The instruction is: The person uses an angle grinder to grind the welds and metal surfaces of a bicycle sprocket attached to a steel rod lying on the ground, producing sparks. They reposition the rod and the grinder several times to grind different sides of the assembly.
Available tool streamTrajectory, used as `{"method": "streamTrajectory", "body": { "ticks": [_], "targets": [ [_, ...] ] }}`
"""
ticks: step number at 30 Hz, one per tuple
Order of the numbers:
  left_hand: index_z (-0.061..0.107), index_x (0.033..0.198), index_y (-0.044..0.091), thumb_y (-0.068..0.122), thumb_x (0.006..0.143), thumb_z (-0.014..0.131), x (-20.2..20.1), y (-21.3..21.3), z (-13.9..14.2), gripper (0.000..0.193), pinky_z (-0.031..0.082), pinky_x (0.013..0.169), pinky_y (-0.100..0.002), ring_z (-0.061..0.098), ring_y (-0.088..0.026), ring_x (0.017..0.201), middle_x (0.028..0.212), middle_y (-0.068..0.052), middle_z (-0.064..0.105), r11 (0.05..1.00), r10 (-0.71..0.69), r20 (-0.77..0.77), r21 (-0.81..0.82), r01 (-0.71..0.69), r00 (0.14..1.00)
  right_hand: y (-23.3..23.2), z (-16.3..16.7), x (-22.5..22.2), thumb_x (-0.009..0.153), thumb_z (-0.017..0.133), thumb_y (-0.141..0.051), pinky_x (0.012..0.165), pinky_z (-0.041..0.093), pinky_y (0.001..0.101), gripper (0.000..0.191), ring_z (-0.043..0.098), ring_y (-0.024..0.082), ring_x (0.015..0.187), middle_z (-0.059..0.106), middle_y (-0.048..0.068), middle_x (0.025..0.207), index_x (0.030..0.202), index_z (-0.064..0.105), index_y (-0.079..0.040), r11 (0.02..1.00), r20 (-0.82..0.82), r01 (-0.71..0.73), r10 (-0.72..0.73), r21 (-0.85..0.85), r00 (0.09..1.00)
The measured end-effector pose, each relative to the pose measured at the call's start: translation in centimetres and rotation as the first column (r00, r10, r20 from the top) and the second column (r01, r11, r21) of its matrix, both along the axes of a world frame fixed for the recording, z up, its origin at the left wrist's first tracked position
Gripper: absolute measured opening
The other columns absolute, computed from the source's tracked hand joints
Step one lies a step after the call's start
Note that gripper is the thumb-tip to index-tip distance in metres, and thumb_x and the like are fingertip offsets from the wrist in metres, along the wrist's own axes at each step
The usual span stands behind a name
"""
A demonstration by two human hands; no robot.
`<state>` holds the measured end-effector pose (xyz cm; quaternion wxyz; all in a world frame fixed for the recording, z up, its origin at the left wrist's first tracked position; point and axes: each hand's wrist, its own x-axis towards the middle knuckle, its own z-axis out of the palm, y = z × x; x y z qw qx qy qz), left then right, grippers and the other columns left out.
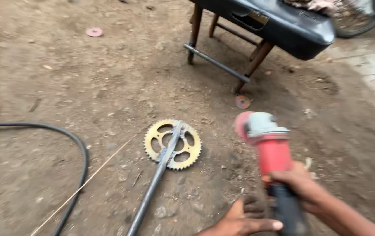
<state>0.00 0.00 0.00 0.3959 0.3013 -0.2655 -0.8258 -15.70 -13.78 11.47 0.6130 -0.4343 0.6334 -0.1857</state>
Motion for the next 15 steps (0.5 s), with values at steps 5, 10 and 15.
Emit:
{"method": "streamTrajectory", "body": {
  "ticks": [5, 10, 15],
  "targets": [
    [0.044, 0.138, -0.003, 0.015, 0.071, 0.086, -4.2, -3.9, 3.6, 0.08, 0.056, 0.1, -0.038, 0.069, -0.023, 0.112, 0.123, -0.017, 0.064, 0.886, 0.46, -0.242, 0.185, -0.425, 0.854, 2.5, -1.5, 5.5, 0.062, 0.08, -0.008, 0.053, 0.057, 0.042, 0.034, 0.067, 0.025, 0.056, 0.068, 0.015, 0.07, 0.088, 0.068, 0.011, 0.996, -0.052, -0.06, 0.064, 0.072, 0.997],
    [0.044, 0.139, 0.003, 0.009, 0.065, 0.081, -4.6, -4.1, 3.7, 0.082, 0.056, 0.099, -0.038, 0.069, -0.023, 0.111, 0.121, -0.013, 0.064, 0.82, 0.57, -0.422, 0.242, -0.518, 0.705, 2.5, -1.9, 6.0, 0.058, 0.088, -0.018, 0.064, 0.058, 0.0349, 0.053, 0.069, 0.018, 0.068, 0.069, 0.009, 0.078, 0.103, 0.065, -0.001, 0.951, -0.068, -0.308, 0.307, -0.01, 0.949],
    [0.044, 0.14, 0.009, 0.002, 0.06, 0.077, -3.4, -4.1, 1.4, 0.087, 0.056, 0.098, -0.039, 0.07, -0.022, 0.11, 0.118, -0.01, 0.065, 0.744, 0.657, -0.464, 0.268, -0.613, 0.594, -0.6, -5.4, 8.2, 0.053, 0.086, -0.022, 0.065, 0.056, 0.0346, 0.055, 0.067, 0.018, 0.068, 0.069, 0.006, 0.078, 0.1, 0.066, -0.002, 0.957, -0.158, -0.288, 0.292, 0.046, 0.943]
  ]
}}
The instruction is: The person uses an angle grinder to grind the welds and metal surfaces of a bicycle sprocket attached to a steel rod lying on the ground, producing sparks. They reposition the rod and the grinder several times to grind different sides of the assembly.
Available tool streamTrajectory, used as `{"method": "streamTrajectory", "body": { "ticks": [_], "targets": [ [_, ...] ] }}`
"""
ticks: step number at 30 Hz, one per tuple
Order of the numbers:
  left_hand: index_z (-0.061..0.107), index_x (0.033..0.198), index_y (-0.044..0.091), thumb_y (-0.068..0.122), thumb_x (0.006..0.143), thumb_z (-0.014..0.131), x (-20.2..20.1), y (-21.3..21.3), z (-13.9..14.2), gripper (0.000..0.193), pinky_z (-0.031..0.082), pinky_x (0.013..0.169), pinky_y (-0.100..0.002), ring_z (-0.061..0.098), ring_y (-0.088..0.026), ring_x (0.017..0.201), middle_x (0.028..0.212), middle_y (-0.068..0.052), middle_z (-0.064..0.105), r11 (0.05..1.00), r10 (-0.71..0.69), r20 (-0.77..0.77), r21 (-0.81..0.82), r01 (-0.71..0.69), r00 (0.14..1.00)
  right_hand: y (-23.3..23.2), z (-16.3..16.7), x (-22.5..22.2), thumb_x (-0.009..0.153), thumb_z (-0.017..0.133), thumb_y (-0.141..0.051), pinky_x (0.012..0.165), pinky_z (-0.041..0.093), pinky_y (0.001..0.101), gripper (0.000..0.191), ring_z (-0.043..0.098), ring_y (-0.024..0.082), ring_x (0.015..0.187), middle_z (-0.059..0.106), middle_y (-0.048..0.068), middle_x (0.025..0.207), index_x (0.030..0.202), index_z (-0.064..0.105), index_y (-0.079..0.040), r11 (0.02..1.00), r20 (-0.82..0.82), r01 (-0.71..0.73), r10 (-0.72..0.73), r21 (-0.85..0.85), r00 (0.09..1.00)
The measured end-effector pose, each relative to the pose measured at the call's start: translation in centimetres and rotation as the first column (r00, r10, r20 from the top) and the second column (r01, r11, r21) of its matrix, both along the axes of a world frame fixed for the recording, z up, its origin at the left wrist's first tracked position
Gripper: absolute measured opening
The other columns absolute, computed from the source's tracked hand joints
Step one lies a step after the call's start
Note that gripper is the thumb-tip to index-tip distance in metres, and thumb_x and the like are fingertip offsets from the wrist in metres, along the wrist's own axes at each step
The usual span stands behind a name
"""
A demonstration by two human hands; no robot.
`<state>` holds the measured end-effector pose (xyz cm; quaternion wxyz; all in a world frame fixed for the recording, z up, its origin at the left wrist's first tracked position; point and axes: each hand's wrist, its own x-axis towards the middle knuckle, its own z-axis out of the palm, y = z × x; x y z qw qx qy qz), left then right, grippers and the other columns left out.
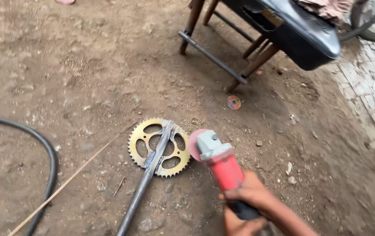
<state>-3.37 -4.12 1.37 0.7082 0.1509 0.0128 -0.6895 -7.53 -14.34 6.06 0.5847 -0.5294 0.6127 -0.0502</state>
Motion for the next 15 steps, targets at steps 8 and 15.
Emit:
{"method": "streamTrajectory", "body": {
  "ticks": [8, 15],
  "targets": [
    [0.046, 0.136, 0.001, -0.004, 0.06, 0.076, 2.9, -0.2, -4.8, 0.082, 0.057, 0.09, -0.042, 0.07, -0.026, 0.104, 0.117, -0.015, 0.064, 0.96, -0.084, 0.151, 0.277, 0.039, 0.985, -1.8, -5.4, 4.2, 0.054, 0.085, -0.02, 0.07, 0.057, 0.0311, 0.051, 0.066, 0.013, 0.072, 0.068, 0.002, 0.08, 0.099, 0.067, -0.006, 0.988, 0.064, -0.152, 0.151, 0.011, 0.986],
    [0.043, 0.138, 0.008, -0.003, 0.06, 0.078, 3.8, -0.3, -5.2, 0.086, 0.058, 0.092, -0.036, 0.071, -0.022, 0.107, 0.12, -0.012, 0.065, 0.949, -0.096, 0.075, 0.308, 0.069, 0.993, -2.6, -6.1, 4.9, 0.052, 0.087, -0.018, 0.07, 0.056, 0.0328, 0.048, 0.064, 0.014, 0.07, 0.068, 0.002, 0.079, 0.095, 0.068, -0.005, 0.981, -0.078, -0.189, 0.186, -0.034, 0.979]
  ]
}}
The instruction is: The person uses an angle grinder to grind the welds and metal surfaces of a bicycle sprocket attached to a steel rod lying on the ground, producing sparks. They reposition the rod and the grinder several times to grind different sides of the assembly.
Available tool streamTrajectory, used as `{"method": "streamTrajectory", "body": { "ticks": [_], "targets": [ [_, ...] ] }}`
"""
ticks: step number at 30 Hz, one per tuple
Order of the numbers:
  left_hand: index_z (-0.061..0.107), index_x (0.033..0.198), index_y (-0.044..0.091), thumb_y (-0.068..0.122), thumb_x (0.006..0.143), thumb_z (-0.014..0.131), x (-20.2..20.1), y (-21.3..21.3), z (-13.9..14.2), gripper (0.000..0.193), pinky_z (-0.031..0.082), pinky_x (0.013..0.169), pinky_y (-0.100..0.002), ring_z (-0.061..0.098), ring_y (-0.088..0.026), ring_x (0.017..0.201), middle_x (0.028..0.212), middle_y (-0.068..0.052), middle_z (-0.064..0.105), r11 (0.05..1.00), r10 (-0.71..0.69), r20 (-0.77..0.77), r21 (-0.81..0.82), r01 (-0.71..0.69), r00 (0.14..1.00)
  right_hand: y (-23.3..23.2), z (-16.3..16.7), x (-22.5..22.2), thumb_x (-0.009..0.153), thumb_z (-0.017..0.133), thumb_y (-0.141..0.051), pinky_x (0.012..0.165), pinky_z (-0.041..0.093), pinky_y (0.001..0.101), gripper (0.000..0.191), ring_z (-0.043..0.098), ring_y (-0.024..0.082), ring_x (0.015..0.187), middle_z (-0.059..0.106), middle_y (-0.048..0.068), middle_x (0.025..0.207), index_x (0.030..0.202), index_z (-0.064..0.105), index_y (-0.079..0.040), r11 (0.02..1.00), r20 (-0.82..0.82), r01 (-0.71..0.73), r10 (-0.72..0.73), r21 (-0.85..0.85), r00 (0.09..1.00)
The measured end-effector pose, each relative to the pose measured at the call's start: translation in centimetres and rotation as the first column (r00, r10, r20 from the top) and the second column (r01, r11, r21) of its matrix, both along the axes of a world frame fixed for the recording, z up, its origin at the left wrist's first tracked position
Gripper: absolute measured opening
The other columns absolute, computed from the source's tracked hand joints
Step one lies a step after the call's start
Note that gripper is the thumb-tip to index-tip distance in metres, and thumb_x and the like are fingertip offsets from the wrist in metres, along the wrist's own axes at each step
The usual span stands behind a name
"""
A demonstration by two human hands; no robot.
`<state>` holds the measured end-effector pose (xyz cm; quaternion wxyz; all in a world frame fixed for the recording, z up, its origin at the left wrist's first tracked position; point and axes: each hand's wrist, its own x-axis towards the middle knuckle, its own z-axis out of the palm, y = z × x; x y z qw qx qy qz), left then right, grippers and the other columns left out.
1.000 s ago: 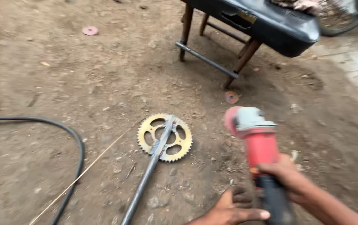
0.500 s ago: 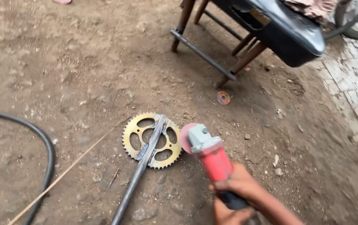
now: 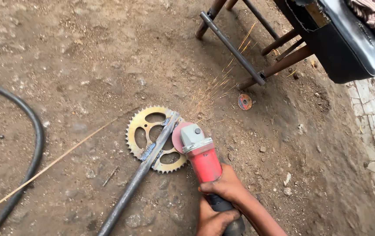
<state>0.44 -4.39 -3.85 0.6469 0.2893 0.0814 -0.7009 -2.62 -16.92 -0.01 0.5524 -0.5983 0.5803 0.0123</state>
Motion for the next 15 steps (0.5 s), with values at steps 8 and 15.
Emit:
{"method": "streamTrajectory", "body": {
  "ticks": [8, 15],
  "targets": [
    [0.049, 0.131, 0.004, 0.002, 0.059, 0.085, 0.3, 0.0, -1.2, 0.081, 0.061, 0.088, -0.039, 0.072, -0.023, 0.1, 0.112, -0.011, 0.067, 0.997, -0.072, 0.159, 0.049, 0.065, 0.985, 0.4, -0.7, 0.4, 0.051, 0.087, -0.019, 0.067, 0.056, 0.0339, 0.047, 0.065, 0.016, 0.068, 0.069, 0.004, 0.078, 0.092, 0.068, -0.004, 0.999, -0.035, 0.05, -0.05, -0.015, 0.998],
    [0.052, 0.124, 0.004, 0.002, 0.059, 0.084, 2.4, -0.8, -1.0, 0.073, 0.061, 0.082, -0.038, 0.072, -0.022, 0.091, 0.102, -0.008, 0.069, 0.99, -0.126, 0.152, 0.088, 0.113, 0.98, -0.2, -0.3, 2.1, 0.051, 0.087, -0.019, 0.067, 0.058, 0.0351, 0.052, 0.066, 0.017, 0.069, 0.07, 0.006, 0.081, 0.097, 0.067, -0.002, 0.992, -0.078, 0.077, -0.086, -0.103, 0.993]
  ]
}}
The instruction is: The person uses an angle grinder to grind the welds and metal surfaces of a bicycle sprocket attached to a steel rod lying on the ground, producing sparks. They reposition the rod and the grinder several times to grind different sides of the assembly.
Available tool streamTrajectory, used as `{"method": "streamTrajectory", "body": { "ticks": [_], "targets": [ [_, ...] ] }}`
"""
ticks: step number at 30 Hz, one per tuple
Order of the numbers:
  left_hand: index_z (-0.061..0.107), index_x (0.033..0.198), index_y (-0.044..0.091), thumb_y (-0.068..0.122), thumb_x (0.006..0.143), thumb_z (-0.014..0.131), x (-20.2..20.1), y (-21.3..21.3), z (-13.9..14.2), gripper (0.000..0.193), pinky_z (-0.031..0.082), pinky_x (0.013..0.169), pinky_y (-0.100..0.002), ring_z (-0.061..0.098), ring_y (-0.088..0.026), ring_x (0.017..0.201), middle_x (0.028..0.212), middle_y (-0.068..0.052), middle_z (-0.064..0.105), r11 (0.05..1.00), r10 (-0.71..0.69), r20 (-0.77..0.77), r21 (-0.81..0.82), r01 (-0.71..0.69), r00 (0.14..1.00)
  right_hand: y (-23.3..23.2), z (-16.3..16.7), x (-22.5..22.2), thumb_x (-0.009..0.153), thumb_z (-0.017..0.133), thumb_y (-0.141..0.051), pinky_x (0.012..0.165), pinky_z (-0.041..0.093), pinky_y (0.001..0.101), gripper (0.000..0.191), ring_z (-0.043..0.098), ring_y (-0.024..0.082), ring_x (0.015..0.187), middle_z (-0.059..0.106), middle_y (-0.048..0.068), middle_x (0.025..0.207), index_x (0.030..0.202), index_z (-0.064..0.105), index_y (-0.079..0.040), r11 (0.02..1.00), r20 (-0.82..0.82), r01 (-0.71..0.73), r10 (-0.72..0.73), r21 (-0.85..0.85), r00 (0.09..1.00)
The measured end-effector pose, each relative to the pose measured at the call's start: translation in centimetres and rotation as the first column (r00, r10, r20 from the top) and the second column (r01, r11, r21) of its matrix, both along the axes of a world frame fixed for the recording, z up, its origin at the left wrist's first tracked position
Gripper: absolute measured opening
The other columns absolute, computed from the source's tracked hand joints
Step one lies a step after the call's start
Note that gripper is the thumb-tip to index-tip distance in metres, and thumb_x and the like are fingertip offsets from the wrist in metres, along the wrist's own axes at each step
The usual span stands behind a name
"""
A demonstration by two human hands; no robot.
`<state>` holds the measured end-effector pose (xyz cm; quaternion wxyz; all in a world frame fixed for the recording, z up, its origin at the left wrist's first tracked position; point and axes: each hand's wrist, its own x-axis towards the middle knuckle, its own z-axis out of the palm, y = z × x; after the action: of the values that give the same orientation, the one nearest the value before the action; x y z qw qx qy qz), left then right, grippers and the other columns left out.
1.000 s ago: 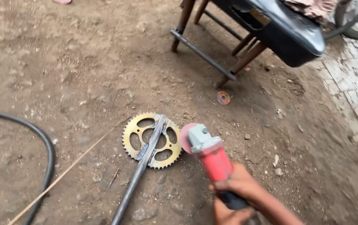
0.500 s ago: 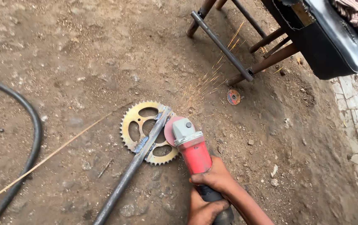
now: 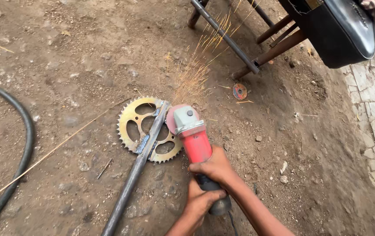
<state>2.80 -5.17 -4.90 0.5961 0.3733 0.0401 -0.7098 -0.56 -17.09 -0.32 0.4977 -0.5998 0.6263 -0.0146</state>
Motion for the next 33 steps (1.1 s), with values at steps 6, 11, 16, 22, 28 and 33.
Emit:
{"method": "streamTrajectory", "body": {
  "ticks": [6, 11, 16, 22, 28, 33],
  "targets": [
    [0.052, 0.124, 0.006, 0.002, 0.06, 0.084, 0.3, -0.4, 0.6, 0.072, 0.062, 0.08, -0.037, 0.072, -0.02, 0.09, 0.103, -0.007, 0.069, 1.0, -0.003, 0.037, 0.02, 0.002, 0.999, -0.4, -0.8, -0.2, 0.052, 0.088, -0.02, 0.07, 0.057, 0.0317, 0.052, 0.067, 0.013, 0.072, 0.072, 0.003, 0.083, 0.097, 0.068, -0.005, 0.997, 0.062, -0.07, 0.072, -0.032, 0.995],
    [0.052, 0.125, 0.005, 0.003, 0.059, 0.084, 1.2, -1.0, 0.5, 0.074, 0.063, 0.08, -0.037, 0.073, -0.021, 0.091, 0.104, -0.008, 0.069, 0.999, -0.042, 0.064, 0.021, 0.041, 0.997, -0.7, -1.0, 0.3, 0.055, 0.086, -0.02, 0.062, 0.056, 0.0336, 0.041, 0.065, 0.015, 0.065, 0.069, 0.005, 0.075, 0.087, 0.069, -0.002, 1.0, 0.022, -0.023, 0.023, -0.008, 0.999],
    [0.051, 0.126, 0.005, 0.003, 0.06, 0.084, 2.7, -1.8, 0.4, 0.074, 0.064, 0.079, -0.039, 0.072, -0.021, 0.091, 0.104, -0.009, 0.068, 0.999, -0.027, 0.025, -0.035, 0.028, 0.999, -1.3, -0.1, 1.5, 0.056, 0.085, -0.021, 0.06, 0.055, 0.0334, 0.035, 0.065, 0.015, 0.063, 0.069, 0.004, 0.073, 0.082, 0.068, -0.004, 1.0, -0.025, 0.006, -0.006, -0.024, 1.0],
    [0.053, 0.121, 0.005, 0.003, 0.06, 0.086, 3.6, -1.9, 0.4, 0.069, 0.064, 0.081, -0.038, 0.074, -0.021, 0.09, 0.102, -0.008, 0.071, 0.997, -0.061, 0.028, -0.038, 0.062, 0.998, -0.9, 0.0, 2.4, 0.058, 0.084, -0.018, 0.059, 0.054, 0.033, 0.03, 0.065, 0.013, 0.061, 0.069, 0.003, 0.071, 0.08, 0.07, -0.005, 0.999, 0.007, 0.034, -0.034, -0.031, 0.999],
    [0.057, 0.12, 0.001, 0.005, 0.063, 0.086, 4.1, -1.6, 0.3, 0.064, 0.063, 0.076, -0.038, 0.074, -0.023, 0.086, 0.099, -0.011, 0.072, 0.991, -0.105, 0.017, -0.087, 0.106, 0.994, -0.7, -0.6, 1.8, 0.06, 0.084, -0.018, 0.058, 0.054, 0.033, 0.027, 0.066, 0.014, 0.06, 0.07, 0.004, 0.071, 0.079, 0.071, -0.004, 0.995, 0.112, 0.09, -0.094, 0.042, 0.989],
    [0.057, 0.116, 0.003, 0.0, 0.063, 0.084, 2.5, -0.8, 1.1, 0.06, 0.063, 0.075, -0.037, 0.074, -0.02, 0.084, 0.096, -0.007, 0.072, 0.999, -0.033, 0.029, -0.034, 0.034, 0.999, -0.5, -1.1, 0.6, 0.059, 0.085, -0.017, 0.057, 0.053, 0.0328, 0.029, 0.064, 0.014, 0.06, 0.068, 0.003, 0.07, 0.079, 0.069, -0.005, 1.0, 0.043, -0.002, 0.001, 0.028, 0.999]
  ]
}}
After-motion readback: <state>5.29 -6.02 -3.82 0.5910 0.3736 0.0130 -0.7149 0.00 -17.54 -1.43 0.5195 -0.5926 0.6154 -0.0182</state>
